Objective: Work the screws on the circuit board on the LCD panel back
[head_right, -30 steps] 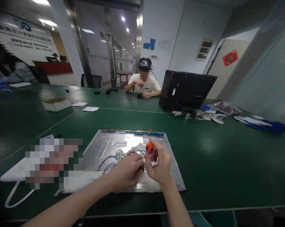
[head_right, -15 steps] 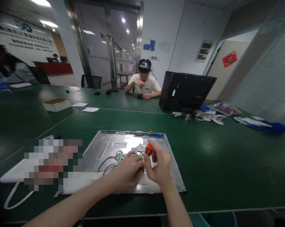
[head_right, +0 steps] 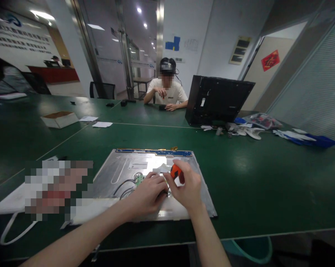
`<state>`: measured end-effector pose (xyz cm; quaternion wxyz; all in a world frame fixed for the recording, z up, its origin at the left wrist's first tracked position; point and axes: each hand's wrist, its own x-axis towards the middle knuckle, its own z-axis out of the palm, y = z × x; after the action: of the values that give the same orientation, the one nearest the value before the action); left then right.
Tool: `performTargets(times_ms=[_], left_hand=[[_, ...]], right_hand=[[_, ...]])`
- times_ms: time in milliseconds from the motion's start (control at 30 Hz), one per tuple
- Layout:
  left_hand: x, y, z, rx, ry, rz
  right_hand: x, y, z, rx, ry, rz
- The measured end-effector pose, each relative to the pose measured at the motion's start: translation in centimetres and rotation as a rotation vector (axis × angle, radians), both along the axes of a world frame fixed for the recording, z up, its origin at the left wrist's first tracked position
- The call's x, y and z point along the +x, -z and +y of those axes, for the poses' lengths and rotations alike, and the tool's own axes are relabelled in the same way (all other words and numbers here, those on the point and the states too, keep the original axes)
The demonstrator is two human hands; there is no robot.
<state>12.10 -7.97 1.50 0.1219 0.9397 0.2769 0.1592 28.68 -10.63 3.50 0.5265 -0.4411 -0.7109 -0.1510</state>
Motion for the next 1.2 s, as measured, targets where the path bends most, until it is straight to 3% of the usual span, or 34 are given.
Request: performTargets(times_ms=[167, 467, 733, 1033, 1200], left_hand=[[0.05, -0.03, -0.14, 0.021, 0.010, -0.003], [0.02, -0.04, -0.21, 0.045, 0.021, 0.010], [-0.02, -0.20, -0.11, 0.058, 0.011, 0.037], [-0.13, -0.19, 0.08, 0.051, 0.025, 0.015], [-0.09, -0.05, 0.03, 0.053, 0.023, 0.015]], right_hand=[[-0.04, -0.46, -0.47, -0.077, -0.059, 0.005], [-0.37, -0.13, -0.19, 0.022, -0.018, -0.009], [-0.10, -0.23, -0.68, -0.080, -0.118, 0.043], [-0.26, 0.00, -0.16, 0.055, -0.017, 0.013], [0.06, -0.29, -0.46, -0.028, -0.046, -0.010]])
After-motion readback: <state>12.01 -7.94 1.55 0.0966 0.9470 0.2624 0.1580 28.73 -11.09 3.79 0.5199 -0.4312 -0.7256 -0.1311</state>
